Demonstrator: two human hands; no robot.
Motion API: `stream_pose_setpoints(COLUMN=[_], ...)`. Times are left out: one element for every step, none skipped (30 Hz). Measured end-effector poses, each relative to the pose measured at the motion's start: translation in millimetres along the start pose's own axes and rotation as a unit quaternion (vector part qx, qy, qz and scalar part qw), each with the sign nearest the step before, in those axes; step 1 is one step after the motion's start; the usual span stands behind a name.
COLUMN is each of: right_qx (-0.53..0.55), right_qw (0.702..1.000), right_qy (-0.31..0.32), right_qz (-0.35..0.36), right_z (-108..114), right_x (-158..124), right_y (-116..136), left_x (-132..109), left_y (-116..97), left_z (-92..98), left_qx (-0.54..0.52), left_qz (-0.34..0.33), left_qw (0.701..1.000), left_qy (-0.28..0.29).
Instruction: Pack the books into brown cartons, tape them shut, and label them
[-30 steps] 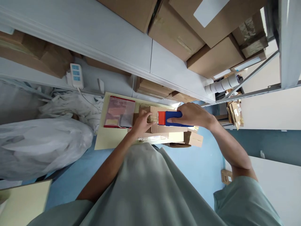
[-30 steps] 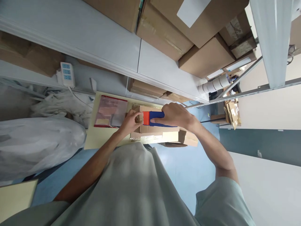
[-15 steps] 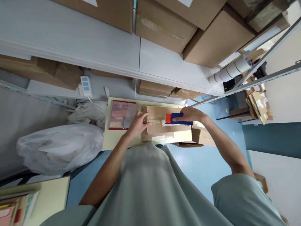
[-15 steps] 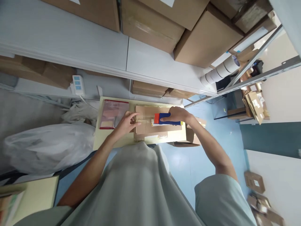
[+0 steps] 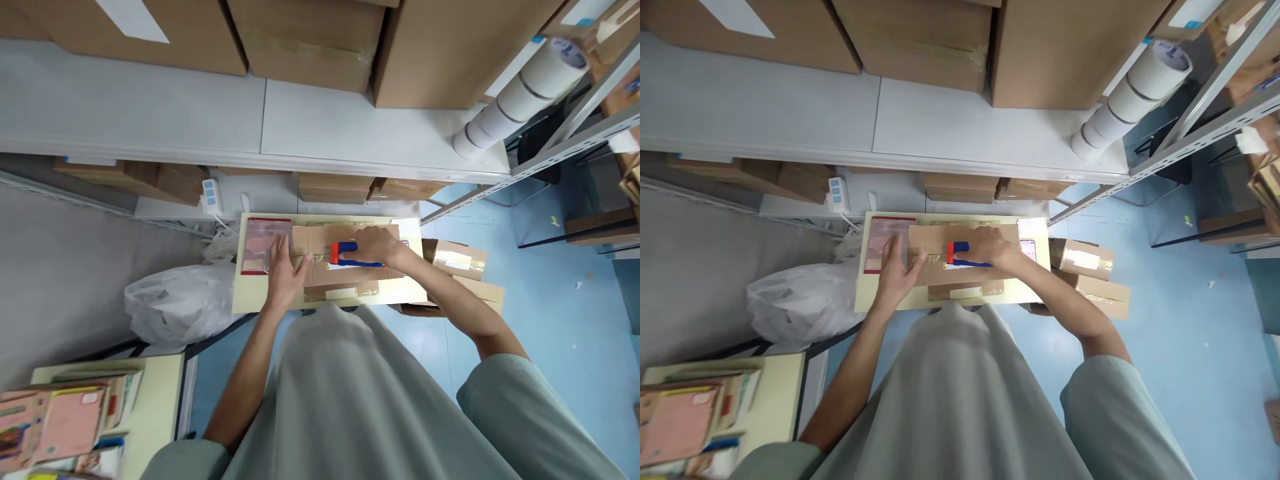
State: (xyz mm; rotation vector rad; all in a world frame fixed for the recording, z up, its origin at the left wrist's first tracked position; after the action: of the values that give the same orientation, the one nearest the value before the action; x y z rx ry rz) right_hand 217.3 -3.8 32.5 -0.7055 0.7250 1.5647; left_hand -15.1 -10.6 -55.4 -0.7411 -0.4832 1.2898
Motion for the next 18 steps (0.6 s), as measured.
stream_pose_setpoints(right_qx=[0.0,0.001,0.001,0.002,0.004,0.007,0.01,0.015,0.019,0.023,0.025,0.028,0.03,0.031,0.035,0.039,0.046,0.056], right_qw=[1.0,1.0,1.0,0.999,0.999,0.999,0.998,0.997,0.997,0.996,0.996,0.996,0.996,0.996,0.997,0.997,0.998,0.998], right_qy=[0.0,0.0,0.0,0.0,-0.001,-0.005,-0.01,-0.015,-0.019,-0.021,-0.019,-0.017,-0.017,-0.02,-0.021,-0.025,-0.019,0.003], right_qz=[0.01,0.021,0.031,0.038,0.046,0.054,0.063,0.071,0.076,0.08,0.084,0.086,0.085,0.08,0.073,0.058,0.042,0.027], right_z=[0,0,0,-1,-1,-1,0,0,1,2,3,4,6,7,8,9,7,2], right_x=[0,0,1,1,1,1,2,1,0,-1,-4,-8,-14,-20,-28,-37,-46,-55], right_y=[1,1,2,3,3,4,6,7,7,5,0,-7,-19,-36,-57,-83,-111,-139], left_x=[0,0,2,4,6,7,8,9,9,9,9,9,8,8,8,8,9,9], left_y=[-7,-13,-19,-24,-27,-29,-30,-29,-28,-26,-24,-23,-22,-22,-22,-23,-23,-23], left_z=[-6.6,-14.4,-22.4,-29.6,-35.2,-39.0,-41.0,-41.8,-41.8,-41.4,-40.7,-39.9,-39.0,-38.3,-37.6,-37.1,-36.8,-36.6], left_qx=[0.024,0.044,0.061,0.077,0.093,0.108,0.122,0.132,0.141,0.148,0.156,0.164,0.171,0.178,0.185,0.192,0.198,0.203], left_qz=[0.022,0.041,0.054,0.06,0.062,0.062,0.062,0.063,0.064,0.067,0.07,0.074,0.077,0.08,0.084,0.089,0.096,0.101], left_qw=[0.999,0.998,0.996,0.995,0.993,0.991,0.99,0.988,0.987,0.986,0.985,0.983,0.982,0.98,0.978,0.976,0.974,0.973], left_qy=[-0.017,-0.027,-0.031,-0.034,-0.035,-0.038,-0.039,-0.039,-0.037,-0.034,-0.031,-0.03,-0.032,-0.035,-0.04,-0.044,-0.048,-0.051])
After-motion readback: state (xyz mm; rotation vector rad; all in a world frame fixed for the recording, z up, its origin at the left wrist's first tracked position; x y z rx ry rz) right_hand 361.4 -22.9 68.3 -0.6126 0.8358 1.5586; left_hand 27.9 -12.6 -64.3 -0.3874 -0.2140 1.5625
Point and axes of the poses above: each hand's wrist, its own x-axis towards the middle knuckle, its own z-axis out of the back of the hand, y = z × x, the point moved 9 cm from there along x, towards the middle knuckle, and after that the axes turned 7 degrees about y, right-handed, at the moved point
